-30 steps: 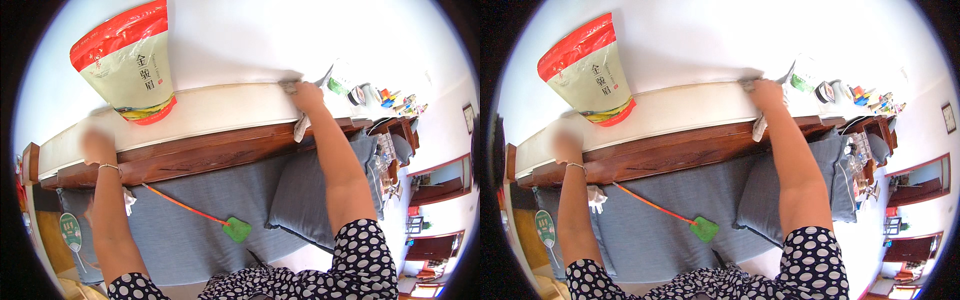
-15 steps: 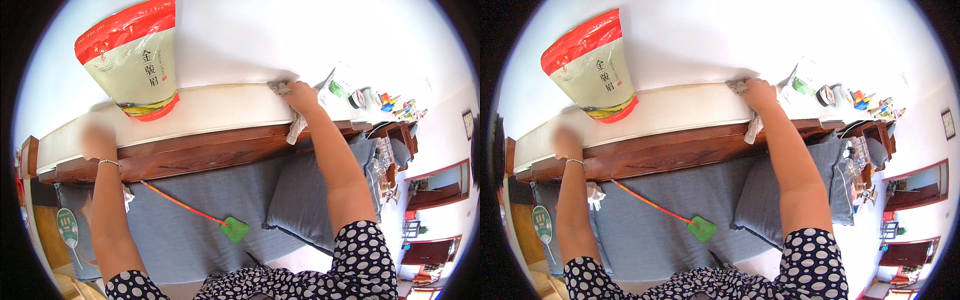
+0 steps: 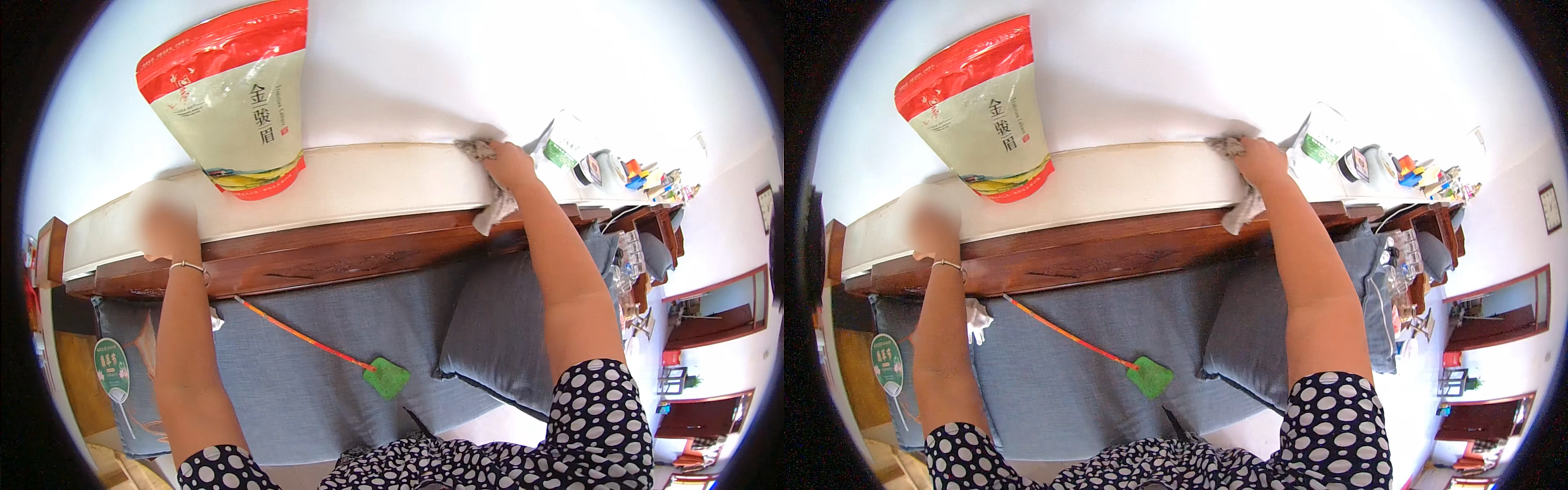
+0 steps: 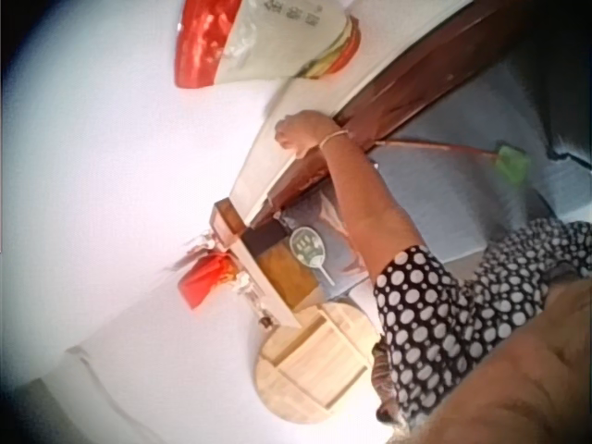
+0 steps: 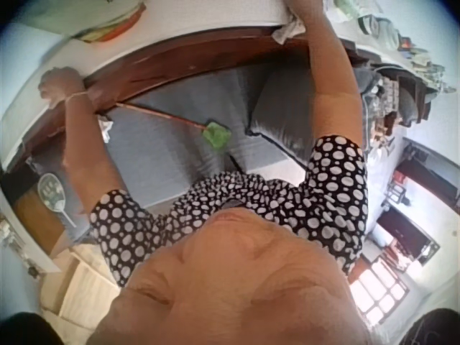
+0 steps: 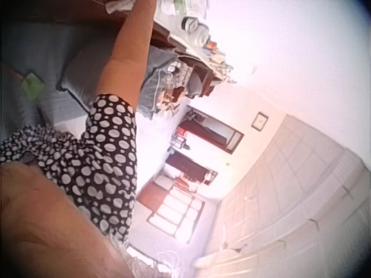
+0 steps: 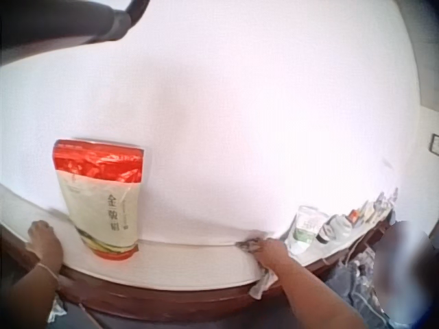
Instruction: The person wipes a wooden shelf with a cloth, moving items like a bag of tea and a small box aside to reach the surface. They continue wiping along the shelf and the wooden frame below, then return the items to their original positions.
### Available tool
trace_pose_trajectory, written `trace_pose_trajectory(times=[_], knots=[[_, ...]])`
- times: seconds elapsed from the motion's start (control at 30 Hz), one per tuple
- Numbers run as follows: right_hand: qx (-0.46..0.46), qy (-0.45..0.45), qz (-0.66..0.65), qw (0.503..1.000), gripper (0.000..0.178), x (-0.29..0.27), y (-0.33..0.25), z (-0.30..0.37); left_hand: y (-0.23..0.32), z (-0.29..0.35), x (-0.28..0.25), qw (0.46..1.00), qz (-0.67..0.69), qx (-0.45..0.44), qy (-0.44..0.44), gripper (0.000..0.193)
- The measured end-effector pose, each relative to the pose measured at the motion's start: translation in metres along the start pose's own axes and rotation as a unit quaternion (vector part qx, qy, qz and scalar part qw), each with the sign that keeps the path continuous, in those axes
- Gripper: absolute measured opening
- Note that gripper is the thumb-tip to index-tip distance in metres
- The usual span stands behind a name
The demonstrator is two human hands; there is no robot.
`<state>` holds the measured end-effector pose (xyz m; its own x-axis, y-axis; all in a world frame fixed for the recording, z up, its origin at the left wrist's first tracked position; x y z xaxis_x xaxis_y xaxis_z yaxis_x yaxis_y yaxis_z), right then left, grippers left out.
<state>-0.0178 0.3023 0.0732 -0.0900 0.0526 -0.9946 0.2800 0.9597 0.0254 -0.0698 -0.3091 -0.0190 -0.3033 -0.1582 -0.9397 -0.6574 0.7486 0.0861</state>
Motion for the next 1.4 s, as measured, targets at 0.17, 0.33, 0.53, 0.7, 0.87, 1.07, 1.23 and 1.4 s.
trace_pose_trajectory(times=[0.17,0.33,0.53,0.7,0.87,1.07,1.23,1.4], knots=[[-0.077,0.023,0.005,0.997,0.032,0.008,-0.060,0.005,0.000,-0.001,-0.001,0.999,-0.003,0.025,0.034,0.043],[-0.182,0.025,-0.013,0.983,0.029,0.003,-0.135,0.026,-0.003,-0.003,0.002,0.996,-0.011,0.052,0.069,0.040],[-0.041,-0.067,-0.002,0.997,0.039,-0.005,-0.053,0.003,-0.006,-0.004,0.004,0.991,-0.015,0.077,0.107,0.036],[-0.020,-0.040,0.052,0.998,0.035,-0.001,-0.013,-0.003,0.000,-0.001,0.002,0.991,-0.011,0.078,0.106,0.032],[-0.145,0.027,0.003,0.989,0.030,0.007,-0.102,0.021,0.003,0.002,-0.002,0.987,-0.013,0.094,0.130,0.029],[-0.094,-0.030,-0.067,0.993,0.037,0.005,-0.069,0.009,-0.004,-0.002,-0.004,0.986,-0.023,0.093,0.134,0.027],[0.067,-0.027,-0.009,0.997,0.042,0.007,0.028,-0.001,0.000,0.001,-0.005,0.992,-0.016,0.079,0.099,0.027],[0.062,0.003,0.042,0.997,0.034,0.016,0.006,-0.003,0.003,0.004,-0.006,0.994,-0.010,0.077,0.078,0.026]])
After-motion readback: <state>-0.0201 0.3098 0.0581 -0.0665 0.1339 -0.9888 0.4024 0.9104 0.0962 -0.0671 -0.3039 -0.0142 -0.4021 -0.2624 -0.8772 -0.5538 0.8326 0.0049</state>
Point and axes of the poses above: each hand's wrist, its own z-axis away from the middle knuckle, its own x-axis out of the palm, y = z × x, the point moved 4 cm from there along -z, towards the middle knuckle, and after that the axes turned 3 degrees about x, right-handed, at the moved point
